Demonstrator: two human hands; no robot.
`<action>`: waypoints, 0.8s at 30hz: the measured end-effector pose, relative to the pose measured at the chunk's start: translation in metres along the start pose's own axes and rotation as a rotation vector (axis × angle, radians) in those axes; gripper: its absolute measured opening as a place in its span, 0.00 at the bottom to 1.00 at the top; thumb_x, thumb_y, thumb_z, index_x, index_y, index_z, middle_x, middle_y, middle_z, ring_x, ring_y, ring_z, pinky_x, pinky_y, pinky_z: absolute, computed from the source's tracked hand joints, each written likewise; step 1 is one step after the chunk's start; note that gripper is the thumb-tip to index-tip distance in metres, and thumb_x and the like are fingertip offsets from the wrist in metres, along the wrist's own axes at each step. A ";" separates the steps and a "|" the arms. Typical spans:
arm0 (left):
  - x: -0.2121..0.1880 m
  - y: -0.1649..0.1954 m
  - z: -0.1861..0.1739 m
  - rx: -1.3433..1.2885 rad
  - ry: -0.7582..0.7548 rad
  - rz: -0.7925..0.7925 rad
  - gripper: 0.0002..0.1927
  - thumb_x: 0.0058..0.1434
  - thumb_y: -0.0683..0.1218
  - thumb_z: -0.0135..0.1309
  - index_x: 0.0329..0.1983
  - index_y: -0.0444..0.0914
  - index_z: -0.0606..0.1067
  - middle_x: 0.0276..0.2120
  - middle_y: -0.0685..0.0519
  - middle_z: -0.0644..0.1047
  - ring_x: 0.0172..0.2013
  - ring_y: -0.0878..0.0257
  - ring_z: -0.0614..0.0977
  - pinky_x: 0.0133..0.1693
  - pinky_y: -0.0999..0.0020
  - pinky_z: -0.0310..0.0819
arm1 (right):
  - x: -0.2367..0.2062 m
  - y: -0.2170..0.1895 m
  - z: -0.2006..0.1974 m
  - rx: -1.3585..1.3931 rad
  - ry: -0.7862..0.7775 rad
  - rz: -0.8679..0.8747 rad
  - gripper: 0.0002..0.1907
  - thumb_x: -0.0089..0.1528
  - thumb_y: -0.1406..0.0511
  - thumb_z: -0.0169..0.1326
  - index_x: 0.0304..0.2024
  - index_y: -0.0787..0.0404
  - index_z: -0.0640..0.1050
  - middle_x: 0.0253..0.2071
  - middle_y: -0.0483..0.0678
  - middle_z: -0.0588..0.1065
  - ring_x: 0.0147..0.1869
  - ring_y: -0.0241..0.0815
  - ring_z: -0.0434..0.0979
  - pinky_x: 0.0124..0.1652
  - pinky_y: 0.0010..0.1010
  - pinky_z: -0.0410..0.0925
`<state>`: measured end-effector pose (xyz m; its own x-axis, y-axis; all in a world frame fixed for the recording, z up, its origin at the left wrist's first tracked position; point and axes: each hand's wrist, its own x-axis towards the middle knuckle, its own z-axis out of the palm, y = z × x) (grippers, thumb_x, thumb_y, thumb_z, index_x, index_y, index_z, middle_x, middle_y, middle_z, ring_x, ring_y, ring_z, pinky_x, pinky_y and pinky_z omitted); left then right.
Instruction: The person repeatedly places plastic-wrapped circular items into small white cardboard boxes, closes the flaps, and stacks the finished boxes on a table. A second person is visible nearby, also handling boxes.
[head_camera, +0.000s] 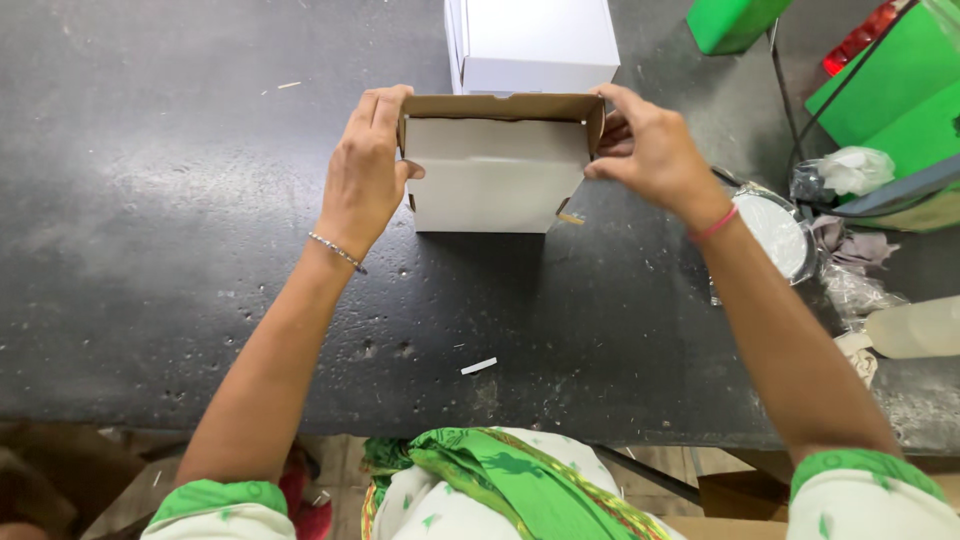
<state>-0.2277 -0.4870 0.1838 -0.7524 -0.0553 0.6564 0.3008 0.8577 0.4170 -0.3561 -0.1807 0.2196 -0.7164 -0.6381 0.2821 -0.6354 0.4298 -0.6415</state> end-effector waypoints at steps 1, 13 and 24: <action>0.002 -0.001 0.001 -0.005 -0.005 -0.012 0.39 0.45 0.30 0.68 0.61 0.35 0.67 0.57 0.44 0.73 0.53 0.43 0.78 0.50 0.56 0.76 | -0.003 0.000 0.002 -0.007 0.031 -0.045 0.38 0.52 0.76 0.65 0.65 0.65 0.69 0.45 0.55 0.80 0.46 0.42 0.83 0.47 0.31 0.77; 0.009 -0.031 0.014 0.002 0.089 0.142 0.19 0.58 0.35 0.65 0.51 0.35 0.74 0.51 0.47 0.79 0.53 0.48 0.79 0.52 0.58 0.78 | -0.006 0.015 0.020 -0.293 0.302 -0.290 0.27 0.58 0.77 0.64 0.60 0.62 0.76 0.59 0.53 0.76 0.63 0.54 0.75 0.59 0.40 0.70; -0.005 -0.038 0.035 -0.048 0.094 0.055 0.11 0.63 0.37 0.64 0.47 0.37 0.78 0.48 0.50 0.81 0.53 0.52 0.80 0.54 0.61 0.77 | -0.027 0.045 0.032 -0.341 0.305 -0.237 0.22 0.63 0.75 0.63 0.60 0.59 0.79 0.60 0.50 0.78 0.63 0.52 0.77 0.61 0.39 0.70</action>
<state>-0.2560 -0.5014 0.1429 -0.6762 -0.0582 0.7344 0.3698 0.8353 0.4067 -0.3564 -0.1646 0.1606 -0.5605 -0.5501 0.6191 -0.8120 0.5122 -0.2800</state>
